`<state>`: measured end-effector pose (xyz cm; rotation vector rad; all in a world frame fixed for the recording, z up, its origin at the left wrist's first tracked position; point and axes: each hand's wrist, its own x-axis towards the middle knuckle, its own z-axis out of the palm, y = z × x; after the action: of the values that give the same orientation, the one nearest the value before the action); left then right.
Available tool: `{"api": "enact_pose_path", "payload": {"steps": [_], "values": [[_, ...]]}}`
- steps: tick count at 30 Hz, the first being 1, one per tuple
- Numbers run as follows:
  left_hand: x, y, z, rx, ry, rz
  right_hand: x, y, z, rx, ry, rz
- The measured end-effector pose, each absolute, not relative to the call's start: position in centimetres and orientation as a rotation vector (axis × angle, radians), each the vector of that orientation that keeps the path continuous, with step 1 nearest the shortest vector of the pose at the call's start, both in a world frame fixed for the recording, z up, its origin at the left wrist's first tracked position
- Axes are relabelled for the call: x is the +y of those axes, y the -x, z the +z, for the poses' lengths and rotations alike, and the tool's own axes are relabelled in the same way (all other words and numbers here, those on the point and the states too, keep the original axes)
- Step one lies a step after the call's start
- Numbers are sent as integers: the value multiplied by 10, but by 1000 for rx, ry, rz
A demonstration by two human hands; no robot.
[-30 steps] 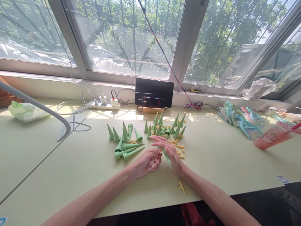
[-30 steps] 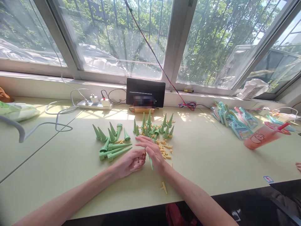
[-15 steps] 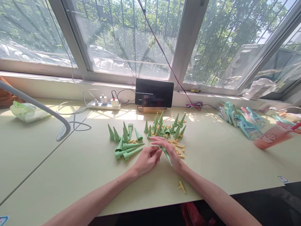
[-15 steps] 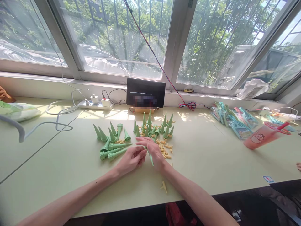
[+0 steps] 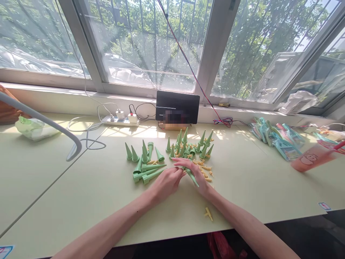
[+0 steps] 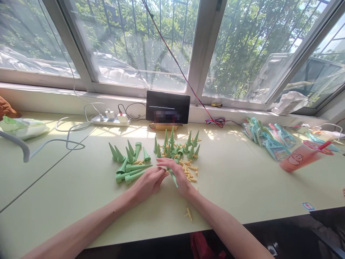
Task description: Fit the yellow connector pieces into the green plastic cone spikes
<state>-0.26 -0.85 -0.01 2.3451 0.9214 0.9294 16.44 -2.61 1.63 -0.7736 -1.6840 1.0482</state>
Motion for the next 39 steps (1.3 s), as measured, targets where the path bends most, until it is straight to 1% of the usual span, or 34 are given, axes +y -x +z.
{"api": "enact_pose_path", "payload": {"steps": [5, 12, 15, 19, 24, 27, 34, 39], "values": [[-5, 5, 4, 868, -2483, 891, -25, -165, 13, -1645, 749, 1094], [-7, 3, 4, 889, -2241, 956, -20, -170, 16, -1706, 800, 1041], [-8, 2, 4, 955, -2199, 1015, -18, -175, 19, -1683, 904, 975], [-3, 4, 2, 1054, -2184, 1099, -35, -179, 16, -1534, 1098, 818], [1, 3, 0, 1097, -2129, 1180, -75, -177, -5, -1642, 1224, 654], [-1, 1, 1, 1099, -2076, 1225, -81, -174, -15, -1749, 1253, 542], [-1, 1, 6, 1175, -1951, 1318, -32, -158, -21, -1927, 1237, 146], [2, 3, 5, 1207, -1977, 1404, 3, -152, -11, -1866, 1223, 16]]}}
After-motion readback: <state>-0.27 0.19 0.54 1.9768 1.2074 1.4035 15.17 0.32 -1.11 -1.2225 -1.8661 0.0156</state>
